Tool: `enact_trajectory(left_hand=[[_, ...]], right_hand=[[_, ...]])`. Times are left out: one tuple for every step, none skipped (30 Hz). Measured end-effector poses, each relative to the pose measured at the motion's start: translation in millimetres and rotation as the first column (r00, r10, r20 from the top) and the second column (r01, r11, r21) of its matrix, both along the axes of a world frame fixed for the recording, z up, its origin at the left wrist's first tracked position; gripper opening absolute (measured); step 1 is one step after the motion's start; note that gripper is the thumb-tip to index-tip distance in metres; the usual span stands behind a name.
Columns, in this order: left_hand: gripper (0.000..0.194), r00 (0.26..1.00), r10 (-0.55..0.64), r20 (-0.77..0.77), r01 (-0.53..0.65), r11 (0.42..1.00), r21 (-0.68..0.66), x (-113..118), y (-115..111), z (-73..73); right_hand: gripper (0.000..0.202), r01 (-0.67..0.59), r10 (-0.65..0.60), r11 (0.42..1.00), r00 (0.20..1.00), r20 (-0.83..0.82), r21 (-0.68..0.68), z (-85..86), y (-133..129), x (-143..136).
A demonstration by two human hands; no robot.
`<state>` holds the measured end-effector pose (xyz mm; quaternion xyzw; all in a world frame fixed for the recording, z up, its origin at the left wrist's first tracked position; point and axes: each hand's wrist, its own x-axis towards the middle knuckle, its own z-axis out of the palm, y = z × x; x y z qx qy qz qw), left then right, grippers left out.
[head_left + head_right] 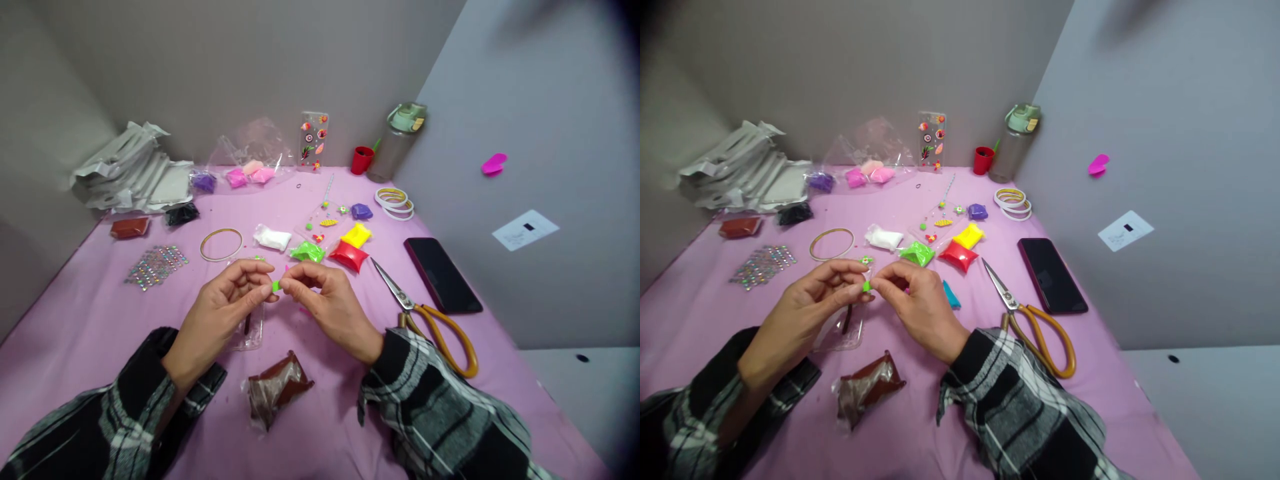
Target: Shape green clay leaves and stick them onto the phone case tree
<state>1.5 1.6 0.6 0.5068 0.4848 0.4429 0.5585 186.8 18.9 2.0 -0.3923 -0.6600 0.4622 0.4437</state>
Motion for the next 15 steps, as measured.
enact_trajectory(left_hand=[[0.027, 1.0, -0.001, 0.011, 0.001, 1.0, 0.001, -0.2, 0.0, -0.5], [0.027, 1.0, -0.001, 0.021, 0.001, 1.0, 0.004, -0.4, -0.1, -1.0], [0.027, 1.0, 0.0, 0.029, 0.0, 1.0, 0.006, -0.5, -0.3, -1.3], [0.027, 0.999, -0.001, 0.033, 0.0, 1.0, 0.008, -0.6, -0.5, -1.3], [0.027, 0.999, -0.002, 0.037, 0.001, 1.0, 0.009, -0.5, -0.7, -1.2], [0.027, 0.999, -0.004, 0.038, 0.003, 1.0, 0.011, -0.2, -0.9, -0.8], [0.026, 0.999, -0.003, 0.036, 0.003, 1.0, 0.011, 0.1, -1.0, -0.3], [0.025, 0.999, 0.002, 0.032, -0.002, 1.0, 0.008, 0.4, -1.0, 0.2], [0.024, 1.0, 0.012, 0.028, -0.012, 1.0, 0.006, 0.7, -0.9, 0.8], [0.023, 1.0, 0.02, 0.024, -0.02, 1.0, 0.003, 1.0, -0.6, 1.2], [0.023, 0.999, 0.023, 0.022, -0.023, 1.0, 0.002, 1.2, -0.4, 1.5], [0.024, 1.0, 0.019, 0.021, -0.019, 1.0, 0.001, 1.4, -0.1, 1.6], [0.025, 1.0, 0.01, 0.022, -0.01, 1.0, 0.001, 1.4, 0.1, 1.5], [0.026, 1.0, -0.003, 0.025, 0.003, 1.0, 0.002, 1.4, 0.2, 1.3], [0.026, 0.999, -0.015, 0.029, 0.015, 1.0, 0.0, 1.3, 0.2, 1.1]], right_hand=[[0.014, -0.003, 0.003, 1.0, 1.0, 0.001, -0.001, 0.0, 0.3, 0.0], [0.015, -0.008, 0.008, 1.0, 1.0, 0.002, -0.006, 0.3, 0.4, 0.0], [0.017, -0.018, 0.018, 1.0, 1.0, 0.003, -0.014, 0.8, 0.4, 0.0], [0.018, -0.034, 0.034, 0.999, 0.999, -0.003, -0.028, 1.4, 0.4, 0.1], [0.018, -0.055, 0.054, 0.998, 0.998, -0.016, -0.044, 2.0, 0.2, 0.2], [0.017, -0.076, 0.074, 0.995, 0.997, -0.032, -0.06, 2.6, 0.0, 0.2], [0.016, -0.092, 0.089, 0.993, 0.995, -0.046, -0.074, 3.1, -0.2, 0.3], [0.014, -0.099, 0.094, 0.991, 0.994, -0.056, -0.086, 3.4, -0.3, 0.3], [0.013, -0.095, 0.089, 0.991, 0.994, -0.062, -0.095, 3.6, -0.2, 0.3], [0.012, -0.084, 0.077, 0.991, 0.995, -0.066, -0.102, 3.5, -0.1, 0.3], [0.012, -0.072, 0.065, 0.992, 0.995, -0.07, -0.108, 3.3, 0.2, 0.4], [0.013, -0.065, 0.056, 0.991, 0.995, -0.077, -0.113, 3.0, 0.5, 0.5], [0.013, -0.065, 0.055, 0.991, 0.995, -0.089, -0.116, 2.7, 0.8, 0.6], [0.013, -0.071, 0.059, 0.99, 0.993, -0.1, -0.118, 2.4, 1.1, 0.7], [0.013, -0.079, 0.067, 0.99, 0.992, -0.105, -0.117, 2.2, 1.3, 0.7]])
